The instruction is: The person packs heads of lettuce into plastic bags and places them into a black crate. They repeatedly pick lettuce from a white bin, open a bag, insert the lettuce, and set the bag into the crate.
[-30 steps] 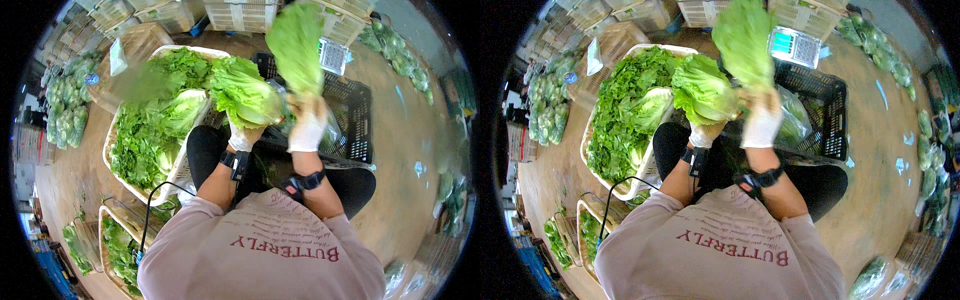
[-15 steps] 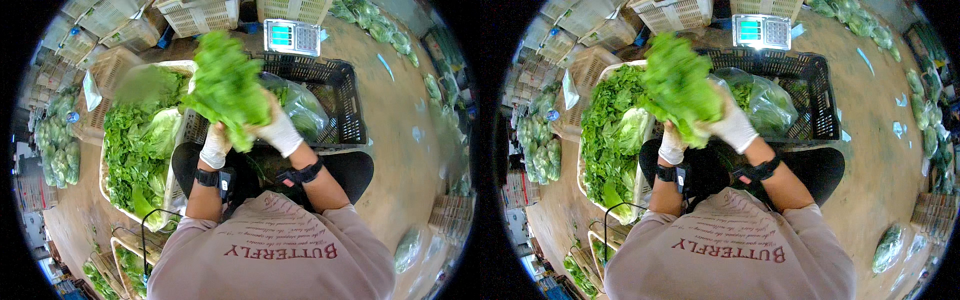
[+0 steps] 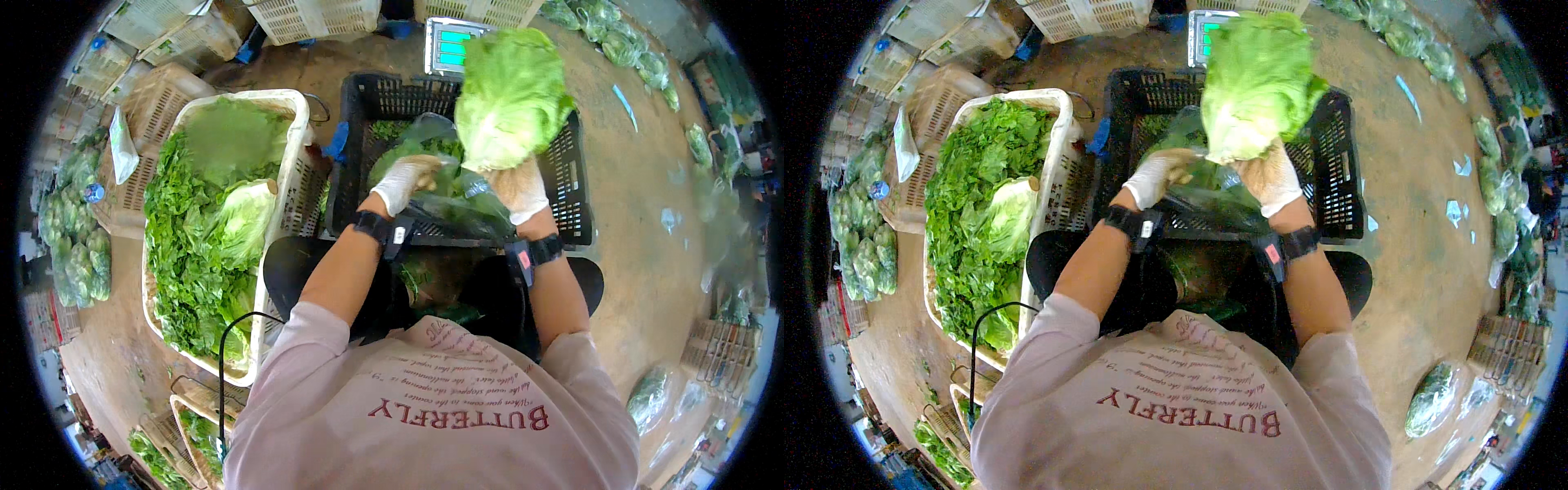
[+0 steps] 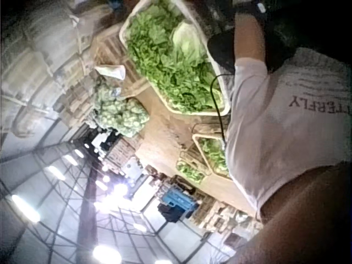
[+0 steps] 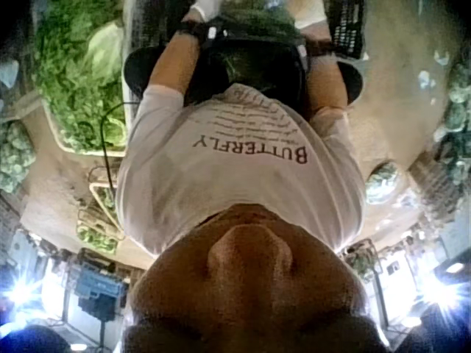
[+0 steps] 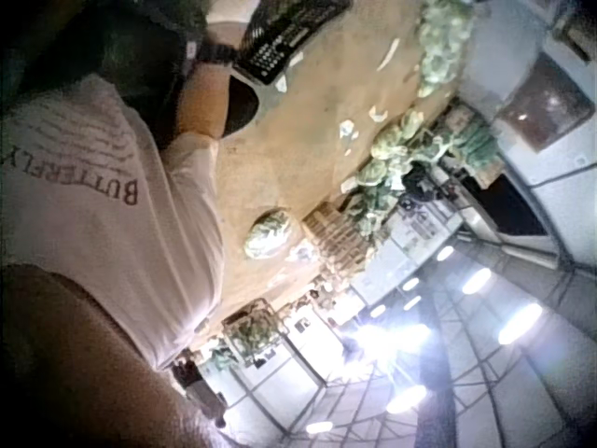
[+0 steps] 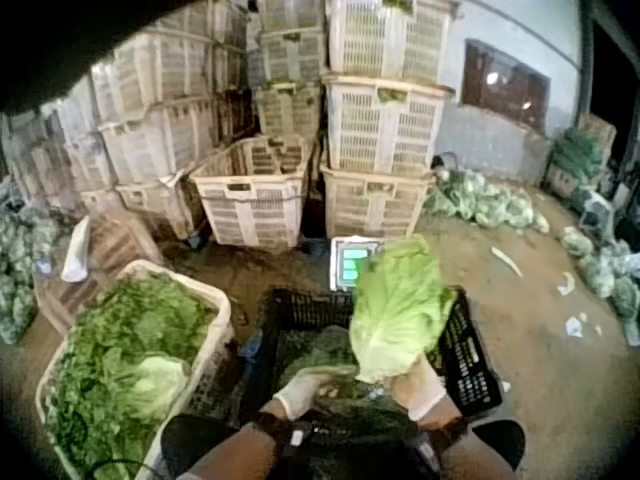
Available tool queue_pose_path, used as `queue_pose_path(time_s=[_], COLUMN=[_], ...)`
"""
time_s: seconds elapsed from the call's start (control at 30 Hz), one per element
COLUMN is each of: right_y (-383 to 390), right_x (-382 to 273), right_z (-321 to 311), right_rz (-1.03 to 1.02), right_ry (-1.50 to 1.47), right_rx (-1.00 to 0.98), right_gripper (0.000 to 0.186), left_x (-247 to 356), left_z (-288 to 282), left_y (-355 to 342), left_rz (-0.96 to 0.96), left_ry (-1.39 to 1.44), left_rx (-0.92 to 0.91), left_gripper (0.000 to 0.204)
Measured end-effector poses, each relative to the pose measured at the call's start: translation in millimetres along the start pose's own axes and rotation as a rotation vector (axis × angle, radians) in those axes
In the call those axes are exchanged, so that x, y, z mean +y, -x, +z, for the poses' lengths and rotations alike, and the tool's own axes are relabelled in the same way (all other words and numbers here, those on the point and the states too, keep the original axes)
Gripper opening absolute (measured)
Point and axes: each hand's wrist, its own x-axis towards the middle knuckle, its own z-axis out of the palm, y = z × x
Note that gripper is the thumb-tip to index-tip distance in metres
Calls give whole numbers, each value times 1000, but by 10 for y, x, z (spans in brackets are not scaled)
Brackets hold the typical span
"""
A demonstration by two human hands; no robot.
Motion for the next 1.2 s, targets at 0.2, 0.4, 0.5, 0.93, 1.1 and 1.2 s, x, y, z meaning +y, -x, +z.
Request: queue_pose_path(time_s=[0.2,0.4,0.5,0.93,1.1,1.2], right_y=[-358,-502,-608,-446,-532,-707], right_x=[296,102,31,5,322,223], right_z=[117,-445,-518,-20,-201,-762], right_rz=[138,103,43,102,126,28], right_ry=[178,434,269,183,616,1291], right_rx=[260,289,340,250,45,-266], right_gripper=[41,40,39,39,50,63], left_x=[142,499,280,285,719,656], left_z=[-199,-376,-228,-396,-483,-657], left_y=[397,471,250,226,858,839], left_rz=[-6,-144,-1,162,383,414], left_ry=[247,148,-957,255,714,738], left_rx=[305,250,22,74,-171,-64], left_gripper=[19,29,58,27,30,37])
